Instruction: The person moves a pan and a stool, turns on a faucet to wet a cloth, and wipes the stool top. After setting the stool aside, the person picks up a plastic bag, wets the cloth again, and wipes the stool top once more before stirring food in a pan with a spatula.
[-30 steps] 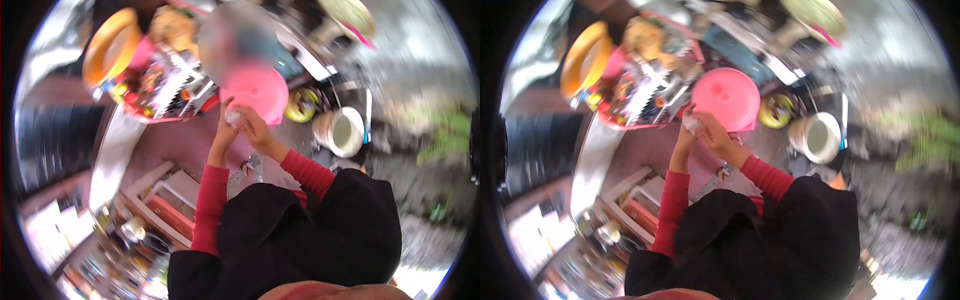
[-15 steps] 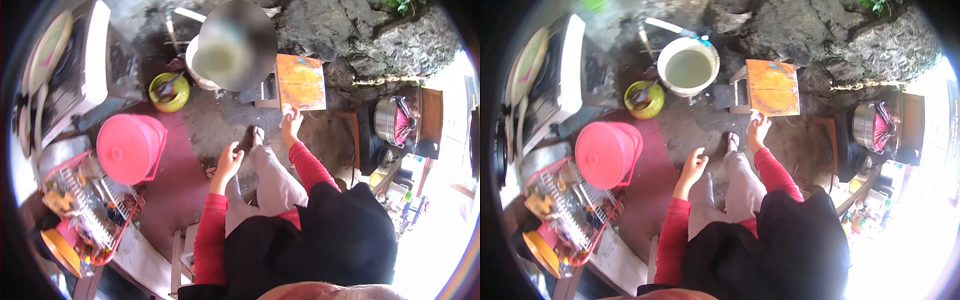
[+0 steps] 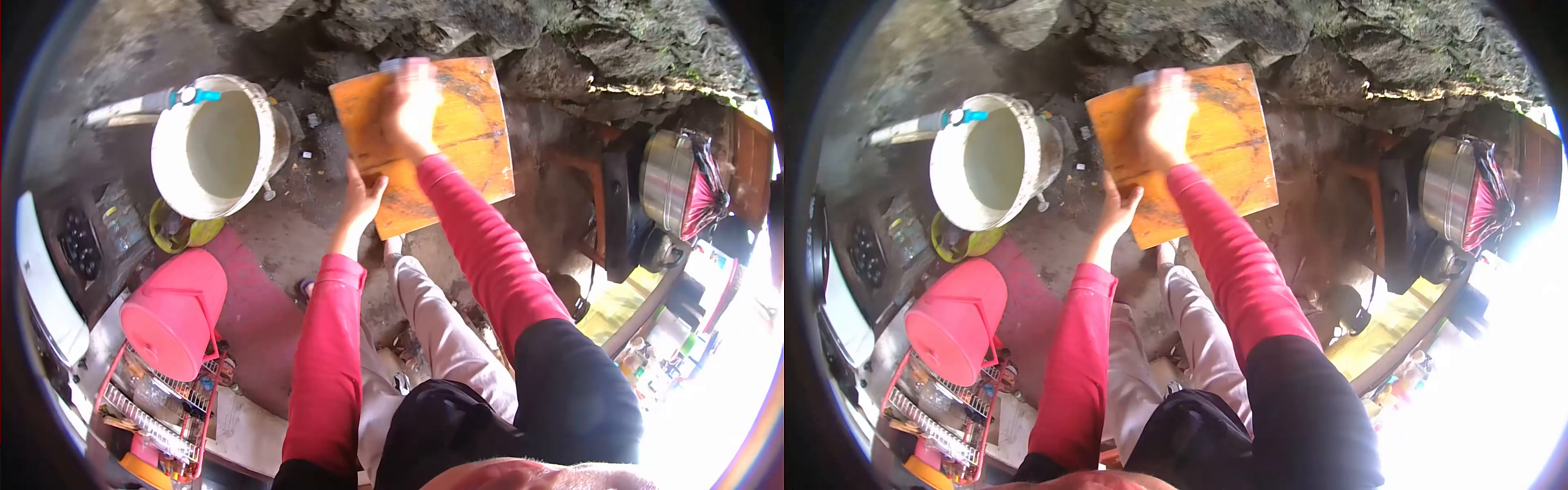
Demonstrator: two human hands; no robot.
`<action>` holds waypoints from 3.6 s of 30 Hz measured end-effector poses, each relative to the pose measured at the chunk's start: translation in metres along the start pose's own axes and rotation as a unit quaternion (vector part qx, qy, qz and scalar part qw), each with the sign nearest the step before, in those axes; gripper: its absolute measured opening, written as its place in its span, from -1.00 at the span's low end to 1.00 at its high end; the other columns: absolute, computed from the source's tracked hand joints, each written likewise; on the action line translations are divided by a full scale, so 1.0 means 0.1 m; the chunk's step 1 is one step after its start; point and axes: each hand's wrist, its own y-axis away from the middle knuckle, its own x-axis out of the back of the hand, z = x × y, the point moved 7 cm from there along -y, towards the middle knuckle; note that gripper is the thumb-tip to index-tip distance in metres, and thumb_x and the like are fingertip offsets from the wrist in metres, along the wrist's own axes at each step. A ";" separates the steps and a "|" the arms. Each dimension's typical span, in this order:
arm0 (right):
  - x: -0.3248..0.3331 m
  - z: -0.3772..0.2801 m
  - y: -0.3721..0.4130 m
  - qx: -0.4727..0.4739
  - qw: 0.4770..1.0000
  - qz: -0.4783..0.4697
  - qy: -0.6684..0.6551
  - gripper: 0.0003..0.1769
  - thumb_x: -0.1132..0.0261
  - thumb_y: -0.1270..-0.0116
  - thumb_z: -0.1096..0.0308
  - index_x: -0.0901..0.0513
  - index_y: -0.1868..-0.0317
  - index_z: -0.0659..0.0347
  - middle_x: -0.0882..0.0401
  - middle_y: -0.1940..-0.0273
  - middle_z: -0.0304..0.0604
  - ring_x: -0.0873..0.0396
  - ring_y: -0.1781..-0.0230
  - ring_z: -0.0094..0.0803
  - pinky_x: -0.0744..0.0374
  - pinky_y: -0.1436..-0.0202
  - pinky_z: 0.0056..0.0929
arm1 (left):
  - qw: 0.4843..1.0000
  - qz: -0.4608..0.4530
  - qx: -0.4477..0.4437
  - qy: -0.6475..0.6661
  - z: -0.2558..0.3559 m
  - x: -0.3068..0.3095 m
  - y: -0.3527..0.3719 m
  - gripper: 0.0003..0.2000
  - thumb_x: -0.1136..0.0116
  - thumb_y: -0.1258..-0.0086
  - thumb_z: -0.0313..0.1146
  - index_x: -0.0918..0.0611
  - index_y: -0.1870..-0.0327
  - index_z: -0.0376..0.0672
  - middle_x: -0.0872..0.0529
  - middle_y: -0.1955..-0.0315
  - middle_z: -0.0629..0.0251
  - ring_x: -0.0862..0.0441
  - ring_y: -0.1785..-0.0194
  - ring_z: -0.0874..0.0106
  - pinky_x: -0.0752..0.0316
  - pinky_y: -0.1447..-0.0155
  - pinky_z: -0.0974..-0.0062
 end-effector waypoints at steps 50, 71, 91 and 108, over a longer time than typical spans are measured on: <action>0.87 1.20 0.92 -0.071 0.979 -0.181 0.065 -0.42 -0.03 -0.33 0.14 -0.29 -0.28 0.29 0.12 -0.46 0.07 0.17 -0.48 -0.02 0.13 -0.41 0.14 | 0.994 -0.055 0.063 -0.077 -0.17 -0.01 -0.02 -0.31 0.19 -0.51 -0.06 0.26 -0.45 -0.05 -0.19 -0.34 0.00 -0.23 -0.36 0.19 -0.15 -0.36 0.33; 0.68 0.28 1.38 -0.100 0.978 -0.180 0.007 -0.30 -0.08 -0.23 0.01 -0.32 -0.28 0.32 -0.05 -0.40 0.17 0.09 -0.46 0.05 0.19 -0.42 0.19 | 0.989 -0.053 0.080 -0.108 -0.20 0.00 -0.02 -0.32 0.22 -0.51 -0.02 0.22 -0.45 -0.07 -0.16 -0.36 0.01 -0.17 -0.39 0.19 -0.10 -0.39 0.31; 0.89 0.62 1.96 -0.099 0.977 -0.186 0.022 -0.39 0.00 -0.34 0.04 -0.31 -0.30 0.22 0.03 -0.45 0.03 0.10 -0.48 -0.09 0.20 -0.41 0.20 | 0.979 -0.109 0.109 -0.130 -0.03 -0.05 0.00 -0.13 0.33 -0.38 0.29 0.29 -0.45 -0.17 0.09 -0.45 0.01 0.21 -0.51 0.15 0.24 -0.50 0.24; 0.99 0.29 1.88 0.095 0.972 -0.217 -0.002 -0.55 -0.15 -0.20 0.32 -0.49 -0.14 0.12 -0.24 -0.35 -0.07 -0.23 -0.35 -0.17 -0.19 -0.35 -0.03 | 0.972 -0.107 0.116 -0.173 -0.02 0.02 0.03 -0.26 0.24 -0.47 0.10 0.10 -0.43 -0.26 -0.07 -0.41 0.03 0.03 -0.47 0.22 0.10 -0.46 0.34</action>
